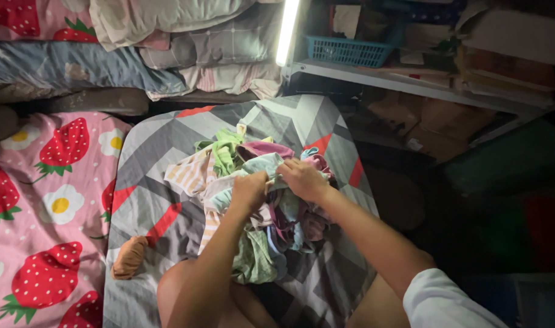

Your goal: Folding small pieces of laundry, specifically underwear and small garments, on a bed.

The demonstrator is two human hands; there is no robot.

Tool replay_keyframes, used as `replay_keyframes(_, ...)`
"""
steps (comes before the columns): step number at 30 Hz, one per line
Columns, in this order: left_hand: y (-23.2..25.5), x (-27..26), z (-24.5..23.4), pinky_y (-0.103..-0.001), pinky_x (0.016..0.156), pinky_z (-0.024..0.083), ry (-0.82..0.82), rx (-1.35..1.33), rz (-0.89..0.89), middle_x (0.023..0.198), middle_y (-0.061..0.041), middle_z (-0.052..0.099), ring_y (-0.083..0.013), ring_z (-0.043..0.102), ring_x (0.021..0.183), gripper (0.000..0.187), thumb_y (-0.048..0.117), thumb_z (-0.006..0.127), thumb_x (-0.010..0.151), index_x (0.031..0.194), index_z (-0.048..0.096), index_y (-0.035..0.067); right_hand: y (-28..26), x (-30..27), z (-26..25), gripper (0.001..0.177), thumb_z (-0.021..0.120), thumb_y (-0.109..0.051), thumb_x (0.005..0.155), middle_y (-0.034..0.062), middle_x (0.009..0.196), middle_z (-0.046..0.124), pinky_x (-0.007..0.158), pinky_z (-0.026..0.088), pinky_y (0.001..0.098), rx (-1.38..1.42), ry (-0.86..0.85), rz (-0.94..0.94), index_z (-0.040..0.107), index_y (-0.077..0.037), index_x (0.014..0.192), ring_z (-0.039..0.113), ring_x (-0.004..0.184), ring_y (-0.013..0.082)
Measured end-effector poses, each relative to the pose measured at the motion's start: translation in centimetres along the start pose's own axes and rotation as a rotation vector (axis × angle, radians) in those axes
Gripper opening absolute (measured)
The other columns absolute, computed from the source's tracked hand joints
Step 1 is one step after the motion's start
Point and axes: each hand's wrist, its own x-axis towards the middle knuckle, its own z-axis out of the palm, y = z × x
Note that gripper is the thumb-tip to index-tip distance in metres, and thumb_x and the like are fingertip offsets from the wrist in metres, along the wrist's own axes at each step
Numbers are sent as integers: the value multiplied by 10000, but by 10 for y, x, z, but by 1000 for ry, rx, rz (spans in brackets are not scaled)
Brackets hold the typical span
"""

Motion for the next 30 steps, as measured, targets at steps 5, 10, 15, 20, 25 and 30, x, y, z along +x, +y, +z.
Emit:
replay_keyframes(5,-50,42,27,-491,731,528,-333,-171,-160,903,-192,739,-370,702,826,350,426,697,875,939,755,87,-29,-8,-8,159,609,-171,947,83,1030,655,846,500,433,-474,205,-326,629,-103,1089,651,988,276)
replay_keyframes(10,-77,63,38,-444,711,535,-588,-219,-133,831,-212,745,-345,725,763,469,500,741,877,872,770,31,-33,-2,-6,221,611,-206,920,75,1041,658,858,474,415,-435,330,-426,627,-92,1109,643,995,264)
replay_keyframes(15,-27,32,-17,-404,721,549,-219,-329,-439,822,-135,731,-280,717,769,404,375,842,746,970,714,63,-19,14,-3,249,629,-63,733,112,970,692,881,488,447,-145,93,-174,613,-64,982,686,991,303)
replay_keyframes(20,42,-10,-57,-442,781,470,344,194,75,913,-89,652,-288,639,879,195,288,680,904,975,639,111,-7,27,-3,228,635,-58,733,160,938,723,816,514,488,58,-98,21,687,-64,955,691,930,375)
replay_keyframes(25,40,-36,-43,-423,803,461,317,144,292,881,-120,611,-304,611,854,277,305,637,907,1027,617,56,9,20,14,204,628,-68,778,165,919,719,812,525,489,64,-168,-25,697,-69,970,696,923,377)
replay_keyframes(30,16,-28,-21,-422,778,484,121,291,172,826,-76,623,-272,640,837,232,323,637,923,909,589,97,-25,10,-1,296,734,-367,816,110,781,719,737,518,534,-379,89,68,658,-81,839,721,793,338)
